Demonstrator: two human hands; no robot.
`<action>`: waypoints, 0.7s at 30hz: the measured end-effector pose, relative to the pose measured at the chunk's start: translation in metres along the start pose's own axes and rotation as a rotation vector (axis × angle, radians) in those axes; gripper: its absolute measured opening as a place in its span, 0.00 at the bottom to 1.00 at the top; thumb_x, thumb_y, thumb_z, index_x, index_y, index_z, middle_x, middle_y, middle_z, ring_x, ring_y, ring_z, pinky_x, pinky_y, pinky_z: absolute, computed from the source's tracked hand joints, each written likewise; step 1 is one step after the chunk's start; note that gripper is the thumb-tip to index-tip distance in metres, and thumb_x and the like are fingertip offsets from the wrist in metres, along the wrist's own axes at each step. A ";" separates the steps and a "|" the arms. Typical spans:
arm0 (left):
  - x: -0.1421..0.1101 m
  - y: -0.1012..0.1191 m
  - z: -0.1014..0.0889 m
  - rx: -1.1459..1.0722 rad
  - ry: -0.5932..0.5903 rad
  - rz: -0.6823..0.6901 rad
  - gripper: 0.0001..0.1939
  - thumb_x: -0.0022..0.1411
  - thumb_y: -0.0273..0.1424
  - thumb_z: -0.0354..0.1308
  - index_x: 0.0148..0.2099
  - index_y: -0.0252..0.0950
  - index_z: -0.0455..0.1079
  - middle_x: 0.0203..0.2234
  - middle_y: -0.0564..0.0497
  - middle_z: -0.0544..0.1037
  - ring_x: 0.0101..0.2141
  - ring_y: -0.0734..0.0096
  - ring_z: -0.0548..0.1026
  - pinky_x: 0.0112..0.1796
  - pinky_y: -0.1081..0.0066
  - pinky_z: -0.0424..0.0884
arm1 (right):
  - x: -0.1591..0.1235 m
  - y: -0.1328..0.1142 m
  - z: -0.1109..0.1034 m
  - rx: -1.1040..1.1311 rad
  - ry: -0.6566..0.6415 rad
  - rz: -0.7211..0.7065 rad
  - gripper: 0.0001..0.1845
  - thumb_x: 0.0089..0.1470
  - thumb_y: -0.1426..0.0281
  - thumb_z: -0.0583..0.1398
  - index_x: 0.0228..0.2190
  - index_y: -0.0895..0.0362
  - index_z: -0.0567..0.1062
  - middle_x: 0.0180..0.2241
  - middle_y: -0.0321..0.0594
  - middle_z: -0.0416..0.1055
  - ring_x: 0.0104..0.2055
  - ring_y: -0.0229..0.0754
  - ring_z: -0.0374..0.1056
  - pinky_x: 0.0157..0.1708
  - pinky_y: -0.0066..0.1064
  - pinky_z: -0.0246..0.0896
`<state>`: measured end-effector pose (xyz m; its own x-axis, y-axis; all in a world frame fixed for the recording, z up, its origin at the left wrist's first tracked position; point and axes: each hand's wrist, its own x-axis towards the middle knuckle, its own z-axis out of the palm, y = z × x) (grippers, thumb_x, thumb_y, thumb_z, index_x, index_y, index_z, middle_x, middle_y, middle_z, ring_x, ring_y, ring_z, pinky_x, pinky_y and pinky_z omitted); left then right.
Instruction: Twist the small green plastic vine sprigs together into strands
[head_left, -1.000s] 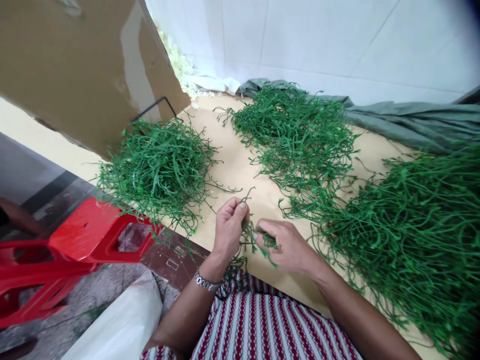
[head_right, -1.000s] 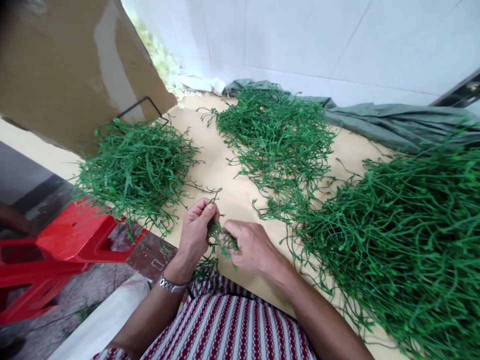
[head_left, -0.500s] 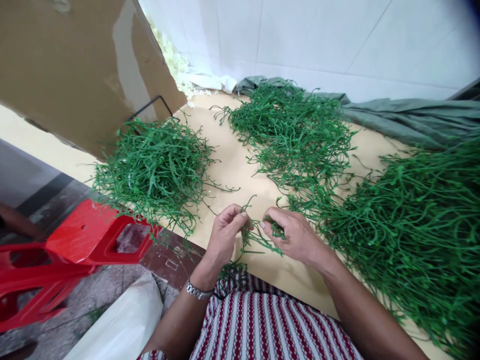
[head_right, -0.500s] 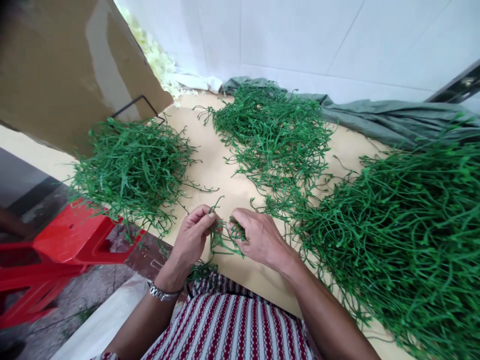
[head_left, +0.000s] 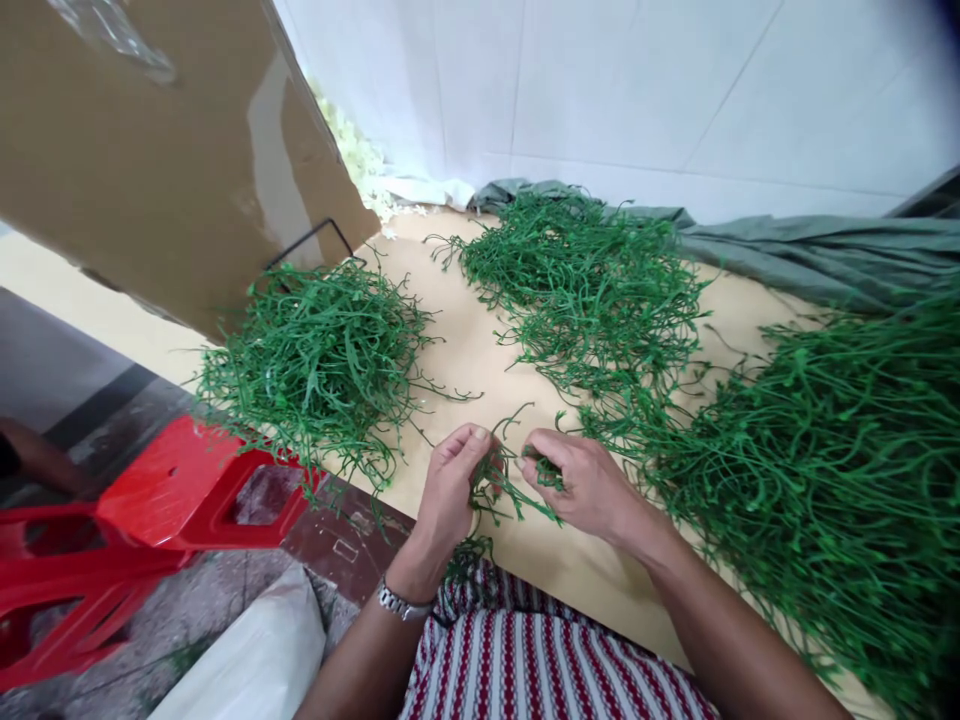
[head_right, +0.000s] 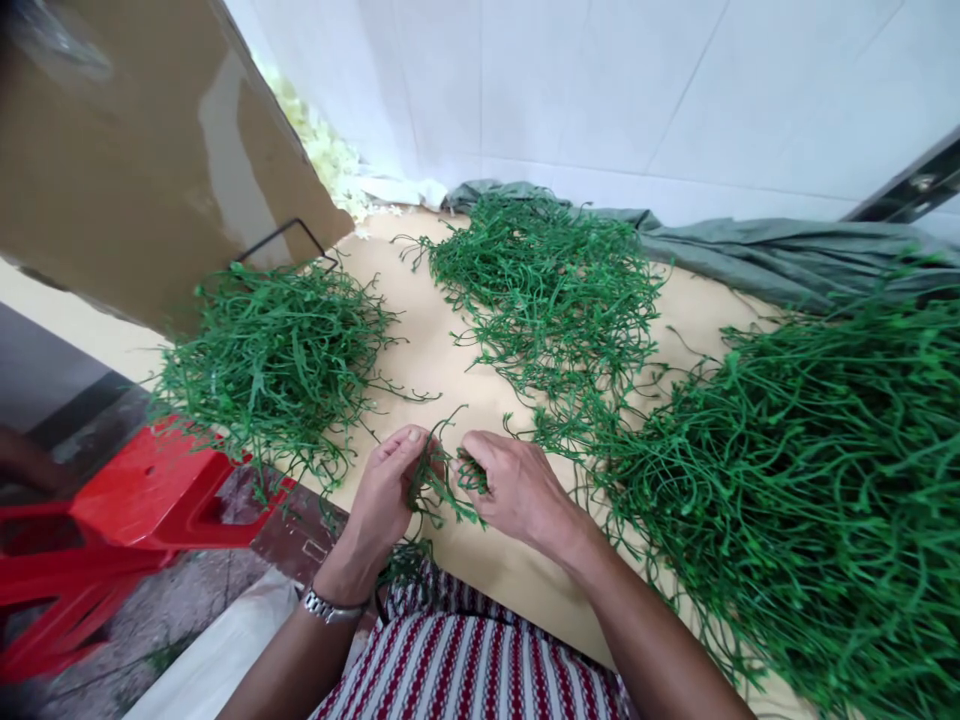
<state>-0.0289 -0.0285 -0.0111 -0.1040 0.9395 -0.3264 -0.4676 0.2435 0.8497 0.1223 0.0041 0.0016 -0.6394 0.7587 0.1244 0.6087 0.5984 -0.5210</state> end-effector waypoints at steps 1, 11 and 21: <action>-0.001 0.000 -0.002 0.012 -0.017 -0.011 0.11 0.49 0.35 0.61 0.26 0.33 0.66 0.18 0.55 0.68 0.18 0.80 0.65 0.20 0.79 0.62 | 0.000 0.000 0.000 0.005 0.003 0.001 0.05 0.51 0.75 0.52 0.25 0.56 0.60 0.23 0.34 0.63 0.25 0.36 0.58 0.25 0.27 0.46; -0.003 -0.005 -0.010 0.260 -0.031 0.113 0.11 0.48 0.34 0.62 0.23 0.32 0.65 0.14 0.58 0.62 0.16 0.83 0.58 0.17 0.80 0.55 | 0.002 -0.002 0.001 0.098 -0.091 -0.008 0.06 0.54 0.72 0.53 0.25 0.58 0.65 0.25 0.37 0.65 0.25 0.36 0.58 0.26 0.27 0.49; -0.006 0.009 -0.013 0.461 -0.284 0.089 0.09 0.49 0.34 0.61 0.28 0.32 0.71 0.18 0.54 0.65 0.21 0.78 0.60 0.23 0.77 0.56 | -0.003 0.001 0.000 0.291 -0.111 -0.054 0.05 0.48 0.77 0.54 0.23 0.58 0.64 0.22 0.32 0.60 0.23 0.33 0.55 0.24 0.24 0.47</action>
<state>-0.0442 -0.0352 -0.0070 0.1452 0.9739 -0.1747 -0.0277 0.1805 0.9832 0.1252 0.0026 0.0010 -0.7243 0.6855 0.0738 0.4230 0.5263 -0.7376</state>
